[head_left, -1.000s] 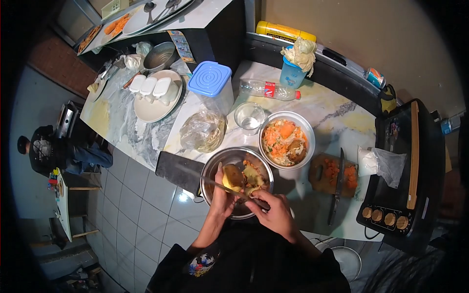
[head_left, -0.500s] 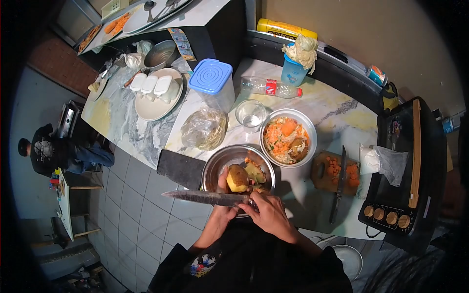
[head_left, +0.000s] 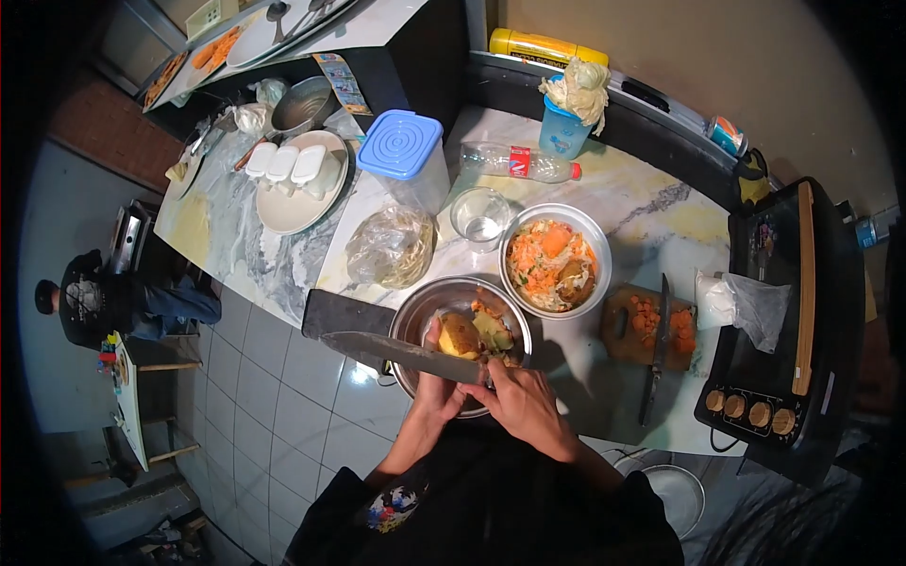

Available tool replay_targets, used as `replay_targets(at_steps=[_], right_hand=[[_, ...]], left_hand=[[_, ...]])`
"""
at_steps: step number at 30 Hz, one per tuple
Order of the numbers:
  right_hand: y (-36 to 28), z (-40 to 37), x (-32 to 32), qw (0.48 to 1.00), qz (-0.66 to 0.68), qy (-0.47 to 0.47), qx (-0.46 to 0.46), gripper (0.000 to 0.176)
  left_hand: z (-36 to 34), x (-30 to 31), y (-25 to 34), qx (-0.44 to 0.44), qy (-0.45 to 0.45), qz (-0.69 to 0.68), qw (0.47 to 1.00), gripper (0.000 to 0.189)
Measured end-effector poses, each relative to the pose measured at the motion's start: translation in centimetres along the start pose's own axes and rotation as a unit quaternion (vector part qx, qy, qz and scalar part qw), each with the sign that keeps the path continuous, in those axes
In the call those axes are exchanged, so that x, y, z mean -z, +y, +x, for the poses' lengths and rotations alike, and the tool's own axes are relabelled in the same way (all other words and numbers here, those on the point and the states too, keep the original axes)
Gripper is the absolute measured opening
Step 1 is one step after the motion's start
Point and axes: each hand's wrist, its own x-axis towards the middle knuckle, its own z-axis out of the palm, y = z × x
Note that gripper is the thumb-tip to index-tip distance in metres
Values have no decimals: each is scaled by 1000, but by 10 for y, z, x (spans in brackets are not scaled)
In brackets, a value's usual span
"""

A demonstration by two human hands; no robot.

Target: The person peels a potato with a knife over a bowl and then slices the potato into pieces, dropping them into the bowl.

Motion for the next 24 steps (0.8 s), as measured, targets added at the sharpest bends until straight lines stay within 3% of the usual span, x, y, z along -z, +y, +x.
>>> replay_targets(at_steps=[6,8,11,14,17,24], right_hand=[[-5,5,2,1000,1,-4,-17,39],[-7,6,4,999,15,-11,-33,38],[-8,7,4,999,0,-17,-31,39],[-7,7,3,1000,-13,-10,-27,39],[-4,8,3,999,-19,-18,-27,39],[-5,10,5,999,-42,-16,-13,39]], left_hand=[[2,1,0,-4,-16,-12,1000,58],[-2,-11,1,-9,47,-31,998,56],[-6,-17,3,-18,66,-17,998,55],[2,5,-2,-10,-4,4,1000,54],[2,0,-2,-15,28,14,999,55],[0,-1,-4,-32,11,23,999,54]])
